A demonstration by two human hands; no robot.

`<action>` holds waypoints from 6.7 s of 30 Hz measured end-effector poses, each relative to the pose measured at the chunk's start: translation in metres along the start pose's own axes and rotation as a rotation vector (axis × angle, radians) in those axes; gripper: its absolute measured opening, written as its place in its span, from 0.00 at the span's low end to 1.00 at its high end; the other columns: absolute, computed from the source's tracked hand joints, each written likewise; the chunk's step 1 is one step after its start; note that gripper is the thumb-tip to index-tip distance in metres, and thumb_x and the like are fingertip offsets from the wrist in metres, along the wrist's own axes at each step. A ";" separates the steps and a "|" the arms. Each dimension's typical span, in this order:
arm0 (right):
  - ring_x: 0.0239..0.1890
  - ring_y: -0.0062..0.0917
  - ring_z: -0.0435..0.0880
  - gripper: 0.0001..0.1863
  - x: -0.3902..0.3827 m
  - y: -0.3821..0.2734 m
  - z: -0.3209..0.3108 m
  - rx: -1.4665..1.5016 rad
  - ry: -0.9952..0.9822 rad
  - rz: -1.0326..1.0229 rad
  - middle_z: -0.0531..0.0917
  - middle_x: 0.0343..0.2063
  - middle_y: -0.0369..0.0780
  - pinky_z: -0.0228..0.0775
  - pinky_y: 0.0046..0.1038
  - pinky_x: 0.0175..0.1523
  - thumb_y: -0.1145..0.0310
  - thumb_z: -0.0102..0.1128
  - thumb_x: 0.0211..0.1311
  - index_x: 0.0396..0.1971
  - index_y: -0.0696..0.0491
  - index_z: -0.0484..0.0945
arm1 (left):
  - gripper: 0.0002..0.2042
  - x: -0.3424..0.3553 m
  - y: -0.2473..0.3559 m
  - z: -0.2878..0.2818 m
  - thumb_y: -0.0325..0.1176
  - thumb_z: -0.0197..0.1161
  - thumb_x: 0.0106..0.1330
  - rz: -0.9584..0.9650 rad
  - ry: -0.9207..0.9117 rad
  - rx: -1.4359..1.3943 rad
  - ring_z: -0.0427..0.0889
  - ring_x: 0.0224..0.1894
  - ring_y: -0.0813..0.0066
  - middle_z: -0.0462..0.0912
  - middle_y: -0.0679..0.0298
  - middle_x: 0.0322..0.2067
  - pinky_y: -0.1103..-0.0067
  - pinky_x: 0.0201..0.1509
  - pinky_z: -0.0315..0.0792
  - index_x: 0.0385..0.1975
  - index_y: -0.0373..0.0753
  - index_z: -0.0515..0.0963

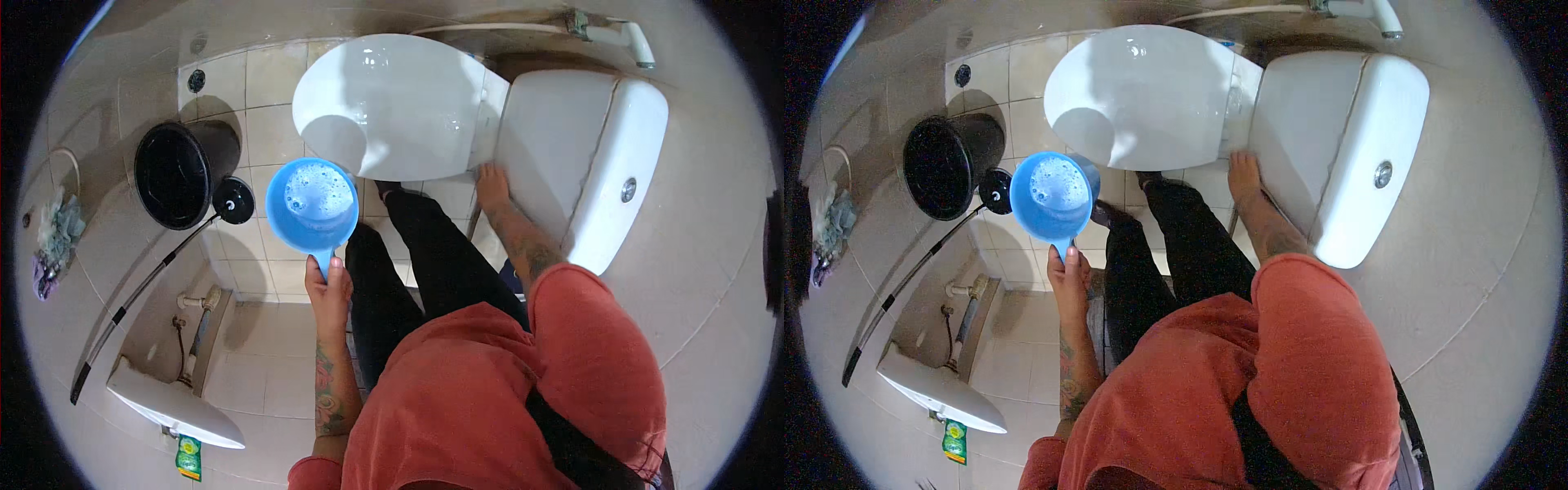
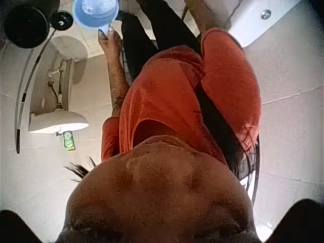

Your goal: Cleaning the toilet, floor drain, sink, and walls in a bathroom using water and a plunger.

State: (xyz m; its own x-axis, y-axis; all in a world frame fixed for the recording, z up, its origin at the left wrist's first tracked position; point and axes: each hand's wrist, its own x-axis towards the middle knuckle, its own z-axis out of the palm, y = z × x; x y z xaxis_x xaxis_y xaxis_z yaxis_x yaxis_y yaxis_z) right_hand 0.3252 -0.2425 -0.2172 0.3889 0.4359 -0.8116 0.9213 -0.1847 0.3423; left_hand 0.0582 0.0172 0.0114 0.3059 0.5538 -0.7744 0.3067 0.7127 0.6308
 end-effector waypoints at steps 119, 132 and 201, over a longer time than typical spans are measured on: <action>0.47 0.33 0.72 0.05 -0.162 0.267 -0.191 0.896 1.404 0.594 0.75 0.38 0.37 0.59 0.38 0.50 0.69 0.57 0.53 0.32 0.46 0.77 | 0.12 -0.118 0.138 0.011 0.41 0.52 0.74 0.265 -0.572 0.482 0.54 0.11 0.87 0.59 0.74 0.13 0.85 0.13 0.50 0.44 0.38 0.69; 0.48 0.36 0.72 0.04 -0.190 0.208 -0.123 0.978 1.343 0.677 0.74 0.38 0.40 0.61 0.42 0.54 0.69 0.61 0.50 0.27 0.49 0.76 | 0.12 -0.120 0.139 0.006 0.41 0.53 0.74 0.235 -0.548 0.470 0.55 0.12 0.87 0.58 0.74 0.14 0.85 0.14 0.50 0.45 0.39 0.68; 0.46 0.45 0.81 0.19 -0.399 -0.543 -0.490 -0.860 -0.115 -1.770 0.82 0.39 0.51 0.73 0.40 0.48 0.67 0.60 0.49 0.45 0.52 0.80 | 0.14 -0.352 -0.077 -0.282 0.43 0.62 0.68 0.313 0.852 -0.738 0.61 0.15 0.89 0.66 0.74 0.17 0.86 0.15 0.53 0.34 0.41 0.69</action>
State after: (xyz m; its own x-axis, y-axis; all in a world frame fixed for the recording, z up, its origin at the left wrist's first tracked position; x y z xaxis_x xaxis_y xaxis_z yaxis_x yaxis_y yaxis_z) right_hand -0.3300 0.1155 0.1531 -0.7784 -0.4350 -0.4527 -0.0187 0.7368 -0.6758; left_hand -0.3269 -0.1111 0.2222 -0.5142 0.6591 -0.5489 -0.3582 0.4164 0.8356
